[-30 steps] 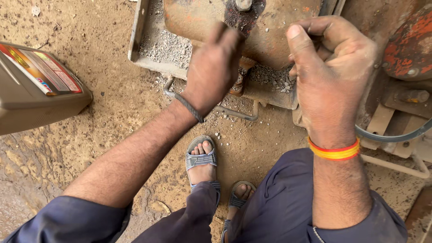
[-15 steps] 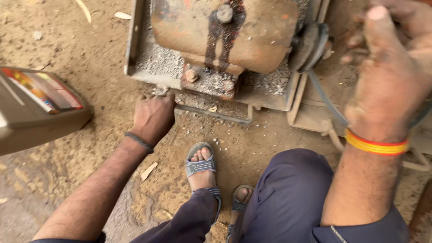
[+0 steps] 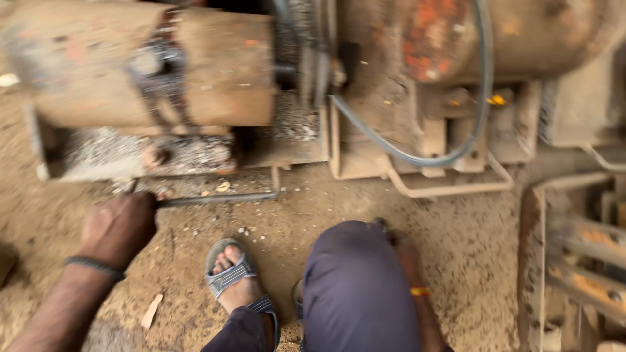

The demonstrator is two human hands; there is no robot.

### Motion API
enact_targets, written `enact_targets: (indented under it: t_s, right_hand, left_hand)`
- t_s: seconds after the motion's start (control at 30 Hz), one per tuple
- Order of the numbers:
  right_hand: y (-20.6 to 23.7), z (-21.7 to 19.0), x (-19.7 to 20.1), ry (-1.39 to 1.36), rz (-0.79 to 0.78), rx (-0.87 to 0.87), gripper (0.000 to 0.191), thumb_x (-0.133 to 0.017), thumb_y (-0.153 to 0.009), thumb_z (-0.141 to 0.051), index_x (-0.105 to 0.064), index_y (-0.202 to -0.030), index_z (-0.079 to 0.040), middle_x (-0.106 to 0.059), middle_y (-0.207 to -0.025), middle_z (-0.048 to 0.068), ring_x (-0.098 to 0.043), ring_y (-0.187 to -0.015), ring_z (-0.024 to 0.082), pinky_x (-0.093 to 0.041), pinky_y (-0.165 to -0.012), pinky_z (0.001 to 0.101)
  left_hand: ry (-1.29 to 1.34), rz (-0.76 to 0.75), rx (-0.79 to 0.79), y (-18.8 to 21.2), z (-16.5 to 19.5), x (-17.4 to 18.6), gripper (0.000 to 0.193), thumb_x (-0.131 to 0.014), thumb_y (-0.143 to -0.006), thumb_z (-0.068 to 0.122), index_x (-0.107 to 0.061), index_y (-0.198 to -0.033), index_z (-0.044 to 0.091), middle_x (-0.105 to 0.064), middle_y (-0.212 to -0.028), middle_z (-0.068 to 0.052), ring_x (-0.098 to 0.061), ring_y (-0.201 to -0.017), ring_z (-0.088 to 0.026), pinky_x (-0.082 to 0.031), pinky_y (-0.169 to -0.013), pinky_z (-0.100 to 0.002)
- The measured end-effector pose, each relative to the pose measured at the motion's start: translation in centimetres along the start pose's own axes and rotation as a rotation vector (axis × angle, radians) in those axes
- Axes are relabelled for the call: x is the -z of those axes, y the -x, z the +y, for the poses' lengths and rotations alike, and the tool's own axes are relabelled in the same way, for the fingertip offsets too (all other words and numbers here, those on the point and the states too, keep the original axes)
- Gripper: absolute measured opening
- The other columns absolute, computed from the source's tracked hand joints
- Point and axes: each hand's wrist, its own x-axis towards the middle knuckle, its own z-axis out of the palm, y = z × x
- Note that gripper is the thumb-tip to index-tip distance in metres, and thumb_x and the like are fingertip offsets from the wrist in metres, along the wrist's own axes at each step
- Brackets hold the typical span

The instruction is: The person kneels on the ground beside an agricultural machine and uses combination wrenches to loosen and tighten bolts on the motor mount. They reposition bolts by hand, work the wrench on multiple fasteners, and touch the drive belt and machine body while checking the assembly.

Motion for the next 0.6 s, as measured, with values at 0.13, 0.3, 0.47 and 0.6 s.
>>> enact_targets:
  t_s: [0.13, 0.3, 0.47, 0.6]
  right_hand:
    - [2.3, 3.8, -3.7, 0.053, -0.005, -0.171, 0.030, -0.072, -0.086, -0.029, -0.071, -0.105, -0.006, -0.075, -0.095, 0.014, -0.072, -0.086, 0.026, -0.057, -0.078, 0.0382]
    - [4.9, 2.2, -1.7, 0.039, 0.005, -0.171, 0.027, -0.068, -0.091, -0.028, -0.072, -0.105, -0.005, -0.073, -0.090, 0.011, -0.068, -0.079, 0.023, -0.053, -0.071, 0.0360]
    - [3.2, -1.8, 1.4, 0.026, 0.013, -0.079, 0.025, -0.064, -0.096, -0.026, -0.072, -0.104, -0.004, -0.071, -0.084, 0.009, -0.063, -0.071, 0.020, -0.049, -0.064, 0.0339]
    - [2.7, -8.3, 5.2, -0.036, 0.056, 0.037, 0.025, -0.061, -0.100, -0.025, -0.073, -0.104, -0.003, -0.069, -0.080, 0.007, -0.060, -0.065, 0.018, -0.046, -0.058, 0.0322]
  left_hand:
    - [0.033, -0.155, 0.101, 0.1, 1.1, 1.1, 0.026, -0.056, -0.103, 0.022, -0.077, -0.117, 0.029, -0.081, -0.092, -0.009, -0.076, -0.072, -0.026, -0.062, -0.061, -0.042]
    - [0.076, -0.118, 0.135, 0.9, 0.2, 0.1, 0.028, -0.056, -0.103, 0.022, -0.074, -0.122, 0.031, -0.078, -0.094, -0.009, -0.077, -0.072, -0.027, -0.062, -0.058, -0.043]
    - [0.156, 0.119, -0.004, 1.0, -0.8, -2.3, 0.017, -0.061, -0.090, 0.013, -0.078, -0.095, 0.016, -0.075, -0.086, -0.015, -0.074, -0.078, -0.034, -0.057, -0.064, -0.048]
    - [0.164, 0.085, 0.026, 0.8, 0.0, -1.6, 0.020, -0.057, -0.096, 0.017, -0.076, -0.093, 0.011, -0.075, -0.086, -0.016, -0.075, -0.080, -0.033, -0.060, -0.067, -0.047]
